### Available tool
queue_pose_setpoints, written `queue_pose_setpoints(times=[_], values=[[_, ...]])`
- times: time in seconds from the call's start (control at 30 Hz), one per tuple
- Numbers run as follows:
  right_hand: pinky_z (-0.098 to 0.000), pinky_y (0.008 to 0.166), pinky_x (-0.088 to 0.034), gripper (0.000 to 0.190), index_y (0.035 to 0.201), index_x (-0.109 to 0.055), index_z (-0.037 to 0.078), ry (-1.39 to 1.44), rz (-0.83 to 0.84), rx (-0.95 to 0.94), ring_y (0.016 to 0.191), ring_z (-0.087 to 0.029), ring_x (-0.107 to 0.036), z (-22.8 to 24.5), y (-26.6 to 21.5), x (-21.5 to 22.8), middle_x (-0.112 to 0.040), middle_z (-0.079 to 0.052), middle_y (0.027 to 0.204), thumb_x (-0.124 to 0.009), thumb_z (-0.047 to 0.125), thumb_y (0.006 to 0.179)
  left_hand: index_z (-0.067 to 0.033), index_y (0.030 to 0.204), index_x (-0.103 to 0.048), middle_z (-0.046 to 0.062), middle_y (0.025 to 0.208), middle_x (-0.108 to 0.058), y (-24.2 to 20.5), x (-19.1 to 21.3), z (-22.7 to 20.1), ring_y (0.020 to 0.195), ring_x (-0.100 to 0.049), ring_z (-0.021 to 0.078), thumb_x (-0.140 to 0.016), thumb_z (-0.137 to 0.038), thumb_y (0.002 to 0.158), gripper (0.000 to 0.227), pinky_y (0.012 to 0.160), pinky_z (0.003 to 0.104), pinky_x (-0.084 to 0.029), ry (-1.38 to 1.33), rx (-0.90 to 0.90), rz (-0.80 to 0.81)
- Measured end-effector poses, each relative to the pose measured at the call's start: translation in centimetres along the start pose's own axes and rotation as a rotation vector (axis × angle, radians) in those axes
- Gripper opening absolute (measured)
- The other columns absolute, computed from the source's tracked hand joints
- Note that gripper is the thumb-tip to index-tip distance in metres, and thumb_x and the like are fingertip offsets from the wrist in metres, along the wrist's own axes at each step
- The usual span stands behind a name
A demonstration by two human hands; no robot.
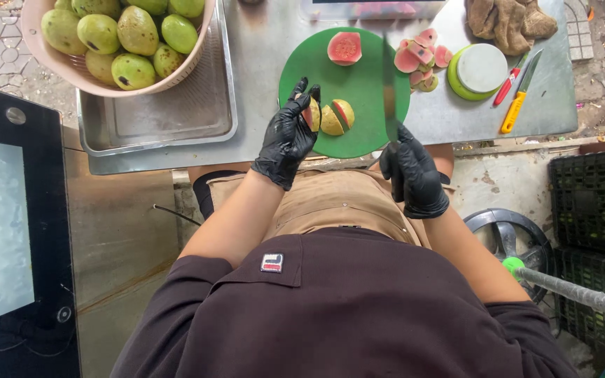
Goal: Cutting and preparing guavas for takeout on a stainless steel table.
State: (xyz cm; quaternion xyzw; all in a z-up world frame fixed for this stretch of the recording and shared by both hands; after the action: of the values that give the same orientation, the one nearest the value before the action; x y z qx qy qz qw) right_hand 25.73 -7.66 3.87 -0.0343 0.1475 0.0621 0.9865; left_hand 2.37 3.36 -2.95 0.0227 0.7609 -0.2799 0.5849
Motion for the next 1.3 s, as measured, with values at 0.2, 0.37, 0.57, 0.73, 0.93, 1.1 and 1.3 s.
queue_pose_setpoints(times=[0.2, 0.37, 0.57, 0.73, 0.93, 1.1, 1.3], values=[[-0.0312, 0.065, -0.052, 0.062, 0.163, -0.035, 0.007, -0.854, 0.188, 0.351, 0.063, -0.014, -0.061, 3.9, -0.7, -5.5, -0.058, -0.004, 0.072, -0.060, 0.012, 0.107, -0.0099, 0.154, -0.051, 0.006, 0.139, -0.060, 1.5, 0.7, 2.1, 0.121, -0.060, 0.0196, -0.064, -0.011, 0.109, 0.047, 0.103, 0.037, -0.053, -0.105, -0.085, 0.081], [-0.0350, 0.062, -0.054, 0.069, 0.153, -0.046, 0.010, -1.205, 0.248, 0.594, 0.065, -0.022, -0.068, 5.1, -0.7, -8.4, -0.068, -0.005, 0.083, -0.075, 0.018, 0.091, -0.0113, 0.143, -0.053, 0.014, 0.141, -0.061, -1.2, -3.6, 2.9, 0.124, -0.063, 0.0242, -0.056, -0.021, 0.107, 0.037, 0.106, 0.041, -0.052, -0.063, -0.011, 0.232], [-0.0375, 0.059, -0.054, 0.073, 0.154, -0.047, 0.007, -1.261, 0.296, 0.490, 0.065, -0.022, -0.068, 6.8, 0.1, -8.8, -0.067, -0.003, 0.079, -0.076, 0.022, 0.088, -0.0104, 0.131, -0.057, 0.016, 0.138, -0.062, -2.1, -4.3, 3.6, 0.117, -0.064, 0.0245, -0.057, -0.024, 0.109, 0.026, 0.100, 0.039, -0.053, -0.071, -0.015, 0.274], [-0.0383, 0.058, -0.053, 0.074, 0.154, -0.047, 0.006, -1.298, 0.280, 0.499, 0.064, -0.023, -0.068, 6.2, 0.4, -8.4, -0.068, -0.002, 0.078, -0.076, 0.025, 0.088, -0.0095, 0.129, -0.057, 0.016, 0.137, -0.063, -3.1, -4.9, 3.9, 0.113, -0.065, 0.0238, -0.058, -0.022, 0.111, 0.022, 0.097, 0.038, -0.054, -0.069, -0.069, 0.324], [-0.0388, 0.060, -0.054, 0.070, 0.151, -0.051, 0.010, -1.332, 0.243, 0.569, 0.068, -0.024, -0.069, 5.9, 0.7, -8.2, -0.070, -0.004, 0.085, -0.077, 0.025, 0.088, -0.0076, 0.132, -0.056, 0.014, 0.133, -0.063, -2.3, -4.9, 4.2, 0.114, -0.066, 0.0226, -0.060, -0.021, 0.107, 0.028, 0.098, 0.035, -0.055, -0.090, -0.058, 0.256], [-0.0387, 0.064, -0.056, 0.058, 0.144, -0.057, 0.015, -1.339, 0.202, 0.669, 0.076, -0.026, -0.071, 5.7, 1.4, -8.1, -0.073, -0.006, 0.099, -0.079, 0.025, 0.091, -0.0079, 0.134, -0.056, 0.015, 0.131, -0.065, -1.8, -3.7, 4.5, 0.109, -0.065, 0.0229, -0.062, -0.023, 0.108, 0.031, 0.096, 0.037, -0.056, -0.073, -0.023, 0.305], [-0.0396, 0.064, -0.057, 0.068, 0.148, -0.052, 0.014, -1.268, 0.232, 0.537, 0.074, -0.026, -0.072, 5.8, 1.8, -7.8, -0.072, -0.003, 0.087, -0.080, 0.026, 0.087, -0.0078, 0.135, -0.059, 0.015, 0.129, -0.065, -2.3, -3.9, 4.3, 0.115, -0.064, 0.0245, -0.063, -0.020, 0.109, 0.030, 0.099, 0.038, -0.055, -0.001, -0.078, 0.320]])
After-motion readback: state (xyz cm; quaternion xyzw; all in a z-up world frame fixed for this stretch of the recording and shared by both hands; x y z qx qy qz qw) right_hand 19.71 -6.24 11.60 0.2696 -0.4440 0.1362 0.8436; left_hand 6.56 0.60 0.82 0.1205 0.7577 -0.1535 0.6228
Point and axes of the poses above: each hand's wrist, its own y-axis towards the middle knuckle, its own x-axis out of the back of the hand, z = x × y, the point moved 4 cm from there along y, towards the middle knuckle
